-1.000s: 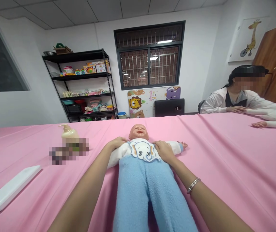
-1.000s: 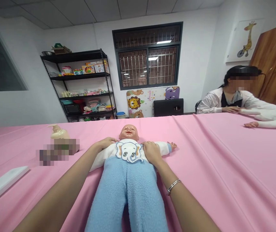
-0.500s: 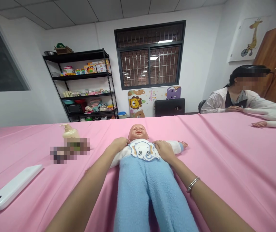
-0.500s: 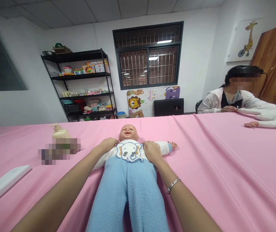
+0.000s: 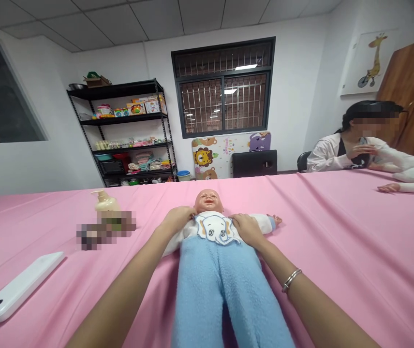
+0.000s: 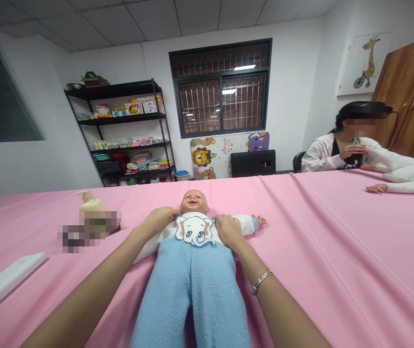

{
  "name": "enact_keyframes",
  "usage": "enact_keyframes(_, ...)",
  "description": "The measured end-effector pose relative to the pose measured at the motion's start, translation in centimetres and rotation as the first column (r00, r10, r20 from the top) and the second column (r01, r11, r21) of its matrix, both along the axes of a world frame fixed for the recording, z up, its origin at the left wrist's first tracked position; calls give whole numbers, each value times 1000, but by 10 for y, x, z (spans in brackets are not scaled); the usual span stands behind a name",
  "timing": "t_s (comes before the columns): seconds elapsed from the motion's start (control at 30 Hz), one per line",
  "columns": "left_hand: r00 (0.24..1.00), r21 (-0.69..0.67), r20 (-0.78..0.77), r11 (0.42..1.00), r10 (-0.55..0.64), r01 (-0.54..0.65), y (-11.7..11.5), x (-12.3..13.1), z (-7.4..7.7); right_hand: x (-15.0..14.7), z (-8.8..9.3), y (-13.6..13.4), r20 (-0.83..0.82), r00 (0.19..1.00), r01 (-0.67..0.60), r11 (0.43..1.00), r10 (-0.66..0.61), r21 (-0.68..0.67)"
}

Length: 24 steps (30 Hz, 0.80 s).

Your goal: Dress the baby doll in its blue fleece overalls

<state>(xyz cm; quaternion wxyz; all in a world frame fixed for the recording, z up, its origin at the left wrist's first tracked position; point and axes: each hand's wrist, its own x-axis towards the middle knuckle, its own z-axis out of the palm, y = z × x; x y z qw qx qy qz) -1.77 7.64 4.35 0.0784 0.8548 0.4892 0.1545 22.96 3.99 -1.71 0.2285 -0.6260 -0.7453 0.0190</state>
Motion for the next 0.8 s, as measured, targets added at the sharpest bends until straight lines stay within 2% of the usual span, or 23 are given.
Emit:
enact_keyframes(0.1,956,156,-276,977,-99,146,-8,3,14,-1,-1,0,-1,1000,4,1000,-4,5)
enact_keyframes(0.2,908,197,-403,958,-116,210,-14,7,20,-2,-1,0,-9,1000,5,1000,-5,22)
enact_keyframes(0.27,896,178,-422,957,-138,231,-18,8,23,-3,-1,0,-15,1000,11,1000,-10,23)
enact_keyframes(0.47,926,131,-286,948,-245,291,-28,10,32,-5,1,-3,-29,999,23,999,-22,23)
enact_keyframes(0.57,914,92,-282,940,-291,328,-28,12,36,-6,1,-3,-25,999,39,999,-38,20)
enact_keyframes(0.63,888,89,-356,936,-290,342,-25,14,39,-6,1,-3,-20,999,39,999,-39,21)
enact_keyframes(0.8,775,173,-616,936,-141,307,-15,13,40,-6,1,-3,-7,999,38,999,-38,25)
